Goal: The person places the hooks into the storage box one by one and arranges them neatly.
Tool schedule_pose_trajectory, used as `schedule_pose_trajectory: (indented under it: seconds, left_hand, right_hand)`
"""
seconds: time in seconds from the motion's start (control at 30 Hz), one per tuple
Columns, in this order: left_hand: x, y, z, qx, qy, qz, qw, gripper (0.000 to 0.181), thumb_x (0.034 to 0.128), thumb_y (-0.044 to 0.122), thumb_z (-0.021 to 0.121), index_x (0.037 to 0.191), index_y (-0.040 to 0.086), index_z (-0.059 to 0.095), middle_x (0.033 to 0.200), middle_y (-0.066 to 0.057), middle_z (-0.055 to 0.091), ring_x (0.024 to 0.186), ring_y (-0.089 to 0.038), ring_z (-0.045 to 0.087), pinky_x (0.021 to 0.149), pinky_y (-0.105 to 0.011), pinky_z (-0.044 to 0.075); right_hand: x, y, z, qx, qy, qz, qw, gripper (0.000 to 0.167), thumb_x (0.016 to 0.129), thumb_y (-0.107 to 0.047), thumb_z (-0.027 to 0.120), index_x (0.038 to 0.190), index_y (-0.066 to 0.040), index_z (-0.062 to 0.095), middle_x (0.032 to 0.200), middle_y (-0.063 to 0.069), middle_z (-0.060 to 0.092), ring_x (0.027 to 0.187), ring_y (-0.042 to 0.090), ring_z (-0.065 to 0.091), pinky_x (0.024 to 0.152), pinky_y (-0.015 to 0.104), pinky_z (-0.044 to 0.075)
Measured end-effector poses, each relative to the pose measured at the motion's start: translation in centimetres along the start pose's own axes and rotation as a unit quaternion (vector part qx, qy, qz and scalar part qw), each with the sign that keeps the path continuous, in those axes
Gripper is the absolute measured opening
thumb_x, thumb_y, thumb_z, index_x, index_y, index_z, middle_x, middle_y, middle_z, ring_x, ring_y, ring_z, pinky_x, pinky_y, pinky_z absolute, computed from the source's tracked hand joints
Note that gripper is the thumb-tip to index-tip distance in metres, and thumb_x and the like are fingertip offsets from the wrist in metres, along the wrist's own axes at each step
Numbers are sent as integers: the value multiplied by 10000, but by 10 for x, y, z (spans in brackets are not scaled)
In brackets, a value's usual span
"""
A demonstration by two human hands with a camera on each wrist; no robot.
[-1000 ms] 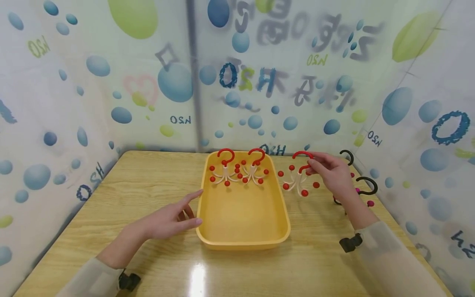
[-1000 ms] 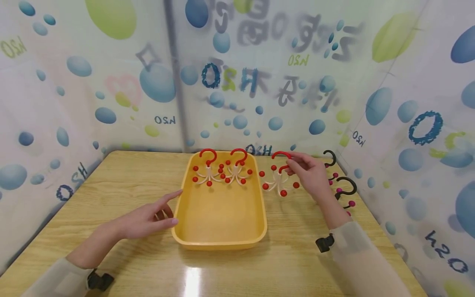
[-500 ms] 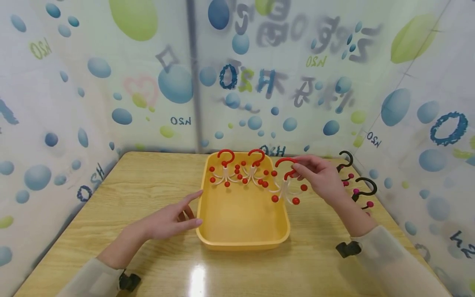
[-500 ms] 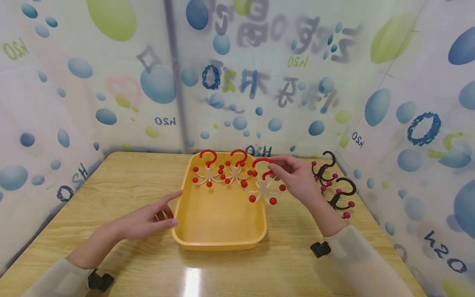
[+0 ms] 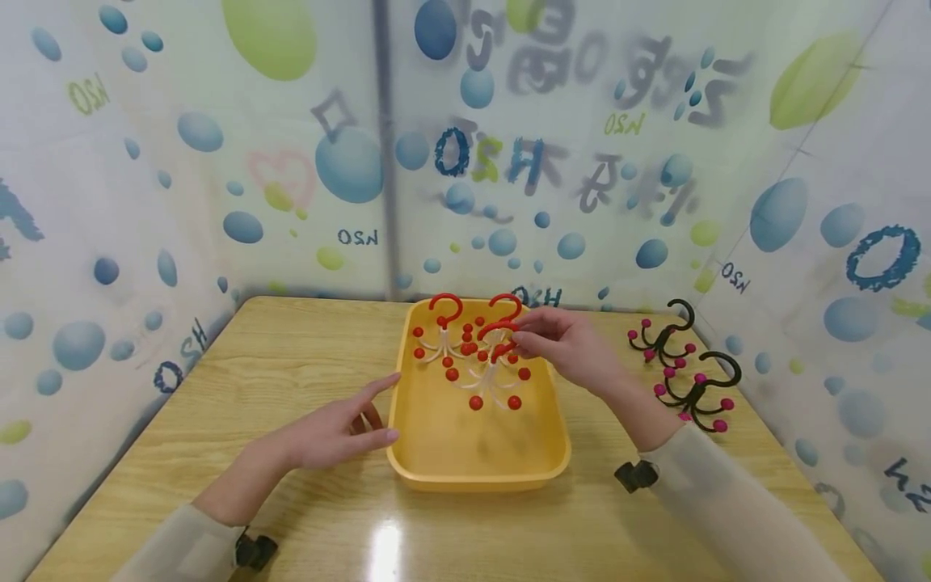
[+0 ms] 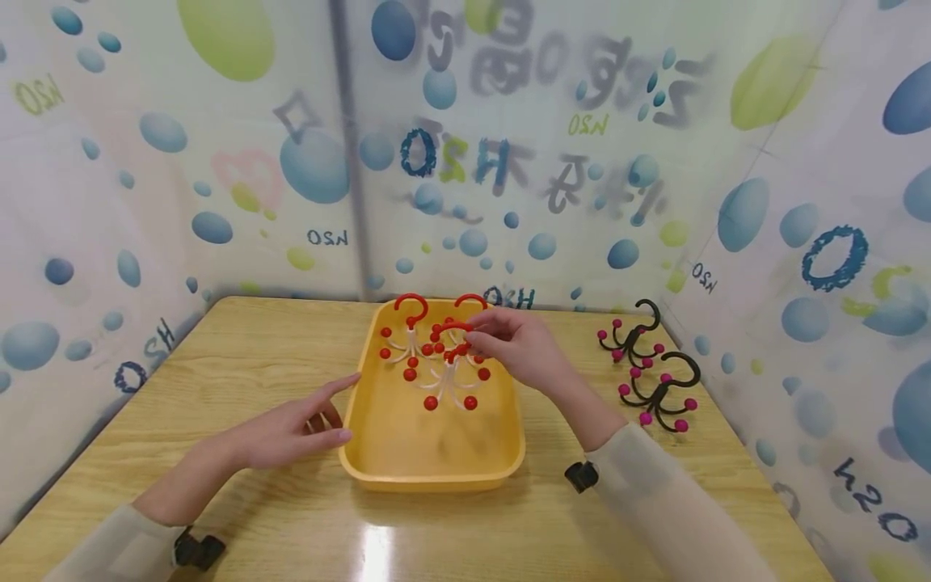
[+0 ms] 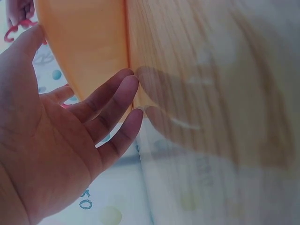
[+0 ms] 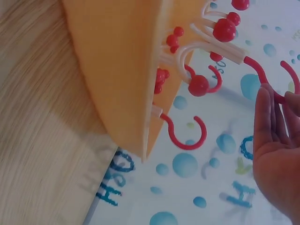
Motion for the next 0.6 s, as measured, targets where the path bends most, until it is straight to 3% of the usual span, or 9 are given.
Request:
schedule_pose_trajectory:
  seconds: [0.23, 0.6]
  left_hand:
    - [0, 0, 0, -31, 0, -7, 10000, 910, 1044, 609, 681, 1763, 312, 210, 1164, -11, 712, 982, -149, 667, 850, -383, 561]
    - [0, 0, 0, -37, 34, 33, 10000, 904, 1049, 603, 677, 1765, 324, 201, 1166, -18, 714, 984, -147, 671, 853, -388, 563]
  right_hand:
    - [18, -6, 28, -22, -540, 210, 9983, 256, 1065, -193, 748, 1287, -67, 756, 1178, 138, 823, 979, 243, 817, 909, 394, 665]
    - [39, 0, 49, -47, -936, 697, 9932, 234, 1048, -188, 772, 1242, -59, 757, 1128, 90, 836, 1066, 323, 822, 891, 388, 666]
Point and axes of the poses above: each hand's wrist, its own x-axis towards the middle knuckle, its own z-axis out of the palm, y = z × x, the point moved 4 cm from there along x, towards the middle knuckle
